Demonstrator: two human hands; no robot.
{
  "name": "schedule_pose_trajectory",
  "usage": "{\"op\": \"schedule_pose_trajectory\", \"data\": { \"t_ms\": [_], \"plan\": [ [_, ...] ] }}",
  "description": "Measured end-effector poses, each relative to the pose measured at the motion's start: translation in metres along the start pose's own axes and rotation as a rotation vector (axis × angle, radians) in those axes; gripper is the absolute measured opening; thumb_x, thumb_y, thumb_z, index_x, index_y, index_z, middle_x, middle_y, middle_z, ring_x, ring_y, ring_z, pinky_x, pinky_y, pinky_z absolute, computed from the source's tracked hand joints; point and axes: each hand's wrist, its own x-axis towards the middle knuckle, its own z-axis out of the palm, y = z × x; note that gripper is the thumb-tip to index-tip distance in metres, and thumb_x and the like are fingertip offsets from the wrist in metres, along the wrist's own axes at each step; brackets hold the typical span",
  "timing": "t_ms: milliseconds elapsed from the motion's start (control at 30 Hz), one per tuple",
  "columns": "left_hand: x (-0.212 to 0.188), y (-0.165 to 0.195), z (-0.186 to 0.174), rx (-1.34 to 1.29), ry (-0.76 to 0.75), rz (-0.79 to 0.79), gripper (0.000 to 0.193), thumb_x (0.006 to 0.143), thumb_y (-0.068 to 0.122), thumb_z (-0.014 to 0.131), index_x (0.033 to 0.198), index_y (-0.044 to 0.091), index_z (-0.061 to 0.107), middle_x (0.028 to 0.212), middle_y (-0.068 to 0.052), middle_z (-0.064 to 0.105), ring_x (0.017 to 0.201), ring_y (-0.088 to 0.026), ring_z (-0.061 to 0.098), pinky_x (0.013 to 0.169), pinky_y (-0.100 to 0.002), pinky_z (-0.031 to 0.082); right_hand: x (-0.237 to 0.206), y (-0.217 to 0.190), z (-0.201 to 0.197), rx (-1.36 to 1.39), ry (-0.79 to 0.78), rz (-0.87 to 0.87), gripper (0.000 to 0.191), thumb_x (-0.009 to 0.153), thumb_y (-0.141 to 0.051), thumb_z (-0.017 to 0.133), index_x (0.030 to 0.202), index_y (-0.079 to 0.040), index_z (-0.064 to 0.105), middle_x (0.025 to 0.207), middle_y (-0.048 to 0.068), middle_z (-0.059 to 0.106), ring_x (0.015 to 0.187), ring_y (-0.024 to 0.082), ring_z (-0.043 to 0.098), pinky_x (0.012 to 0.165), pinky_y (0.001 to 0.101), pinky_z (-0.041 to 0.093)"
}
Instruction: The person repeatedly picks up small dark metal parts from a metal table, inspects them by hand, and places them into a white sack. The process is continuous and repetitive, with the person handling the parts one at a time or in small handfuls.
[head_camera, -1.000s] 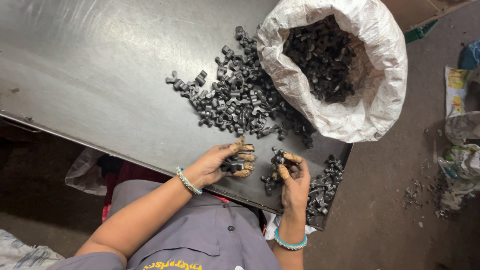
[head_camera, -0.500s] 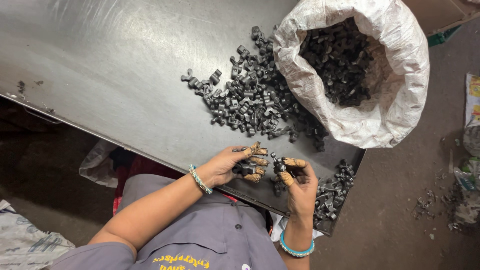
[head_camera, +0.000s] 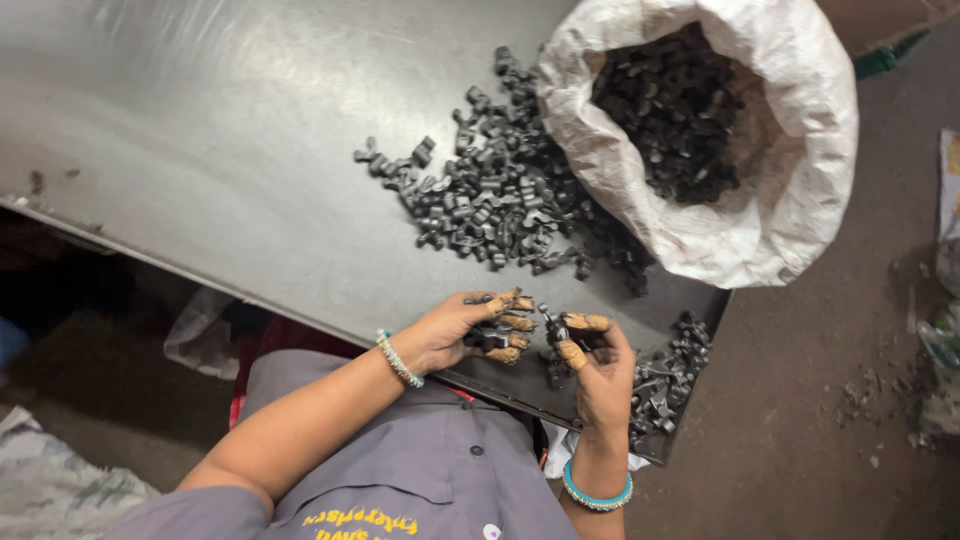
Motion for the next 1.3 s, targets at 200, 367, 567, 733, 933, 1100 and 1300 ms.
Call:
{"op": "schedule_pose_trajectory", "data": {
  "t_ms": [200,367,567,733,933,1100,1300],
  "plan": [
    [-0.003,0.027,0.034,0.066,-0.081,0.036,0.041,0.098,0.032,0.063,0.125,0.001,0.067,0.112,-0.015,0.074,0.093,-0.025,0.075,0.078,-0.042,0.065,-0.003,-0.011,-0.013,0.113,0.122,0.051,0.024,0.095,-0.003,0.065,0.118,0.001,0.063,0.103,0.01,0.07,0.086,0.015,0.069,0.069,0.0279,0.058],
    [0.032,0.077,0.089,0.172,-0.127,0.246,0.041,0.098,0.035,0.065,0.124,0.004,0.067,0.113,-0.012,0.074,0.097,-0.026,0.073,0.08,-0.043,0.062,-0.014,-0.037,-0.05,-0.005,0.388,0.002,0.015,0.095,-0.003,0.067,0.11,-0.001,0.063,0.087,0.008,0.07,0.065,0.013,0.065,0.051,0.0221,0.046],
    [0.077,0.159,0.17,-0.068,-0.375,0.554,0.046,0.102,0.033,0.059,0.139,0.006,0.049,0.132,-0.014,0.05,0.125,-0.04,0.057,0.108,-0.068,0.056,-0.013,-0.073,-0.126,-0.118,0.79,-0.226,0.012,0.097,-0.004,0.068,0.107,-0.003,0.063,0.081,0.006,0.069,0.059,0.011,0.062,0.047,0.0222,0.041],
    [0.051,0.161,0.159,0.245,-0.365,0.606,0.06,0.102,0.035,0.062,0.151,0.007,0.042,0.144,-0.013,0.048,0.142,-0.033,0.056,0.113,-0.054,0.057,0.027,-0.08,-0.184,-0.175,1.017,-0.178,0.013,0.095,-0.005,0.068,0.106,-0.005,0.063,0.08,0.006,0.069,0.056,0.013,0.063,0.044,0.0245,0.04],
    [-0.019,0.159,0.057,0.971,0.22,0.87,0.044,0.089,0.025,0.083,0.124,0.001,0.069,0.117,-0.011,0.07,0.1,-0.016,0.069,0.076,-0.03,0.061,0.072,-0.083,-0.225,-0.094,1.097,-0.096,0.017,0.095,-0.008,0.067,0.11,-0.004,0.059,0.083,0.009,0.073,0.062,0.017,0.074,0.05,0.031,0.058],
    [-0.077,0.18,-0.01,1.744,0.916,0.869,0.077,0.073,0.036,0.094,0.135,-0.004,0.068,0.147,-0.028,0.052,0.102,-0.036,0.068,0.078,-0.042,0.058,0.073,-0.078,-0.233,-0.091,1.102,0.107,0.016,0.101,-0.018,0.061,0.111,-0.006,0.057,0.079,0.014,0.073,0.053,0.02,0.065,0.043,0.0315,0.047],
    [-0.076,0.192,-0.044,1.934,0.793,0.613,0.137,0.053,0.033,0.096,0.167,0.002,0.027,0.144,-0.034,0.049,0.143,-0.049,0.042,0.103,-0.051,0.05,0.058,-0.062,-0.182,-0.204,0.812,-0.022,0.016,0.098,-0.016,0.072,0.108,-0.005,0.065,0.086,0.007,0.072,0.061,0.011,0.065,0.048,0.0258,0.048]
  ]
}}
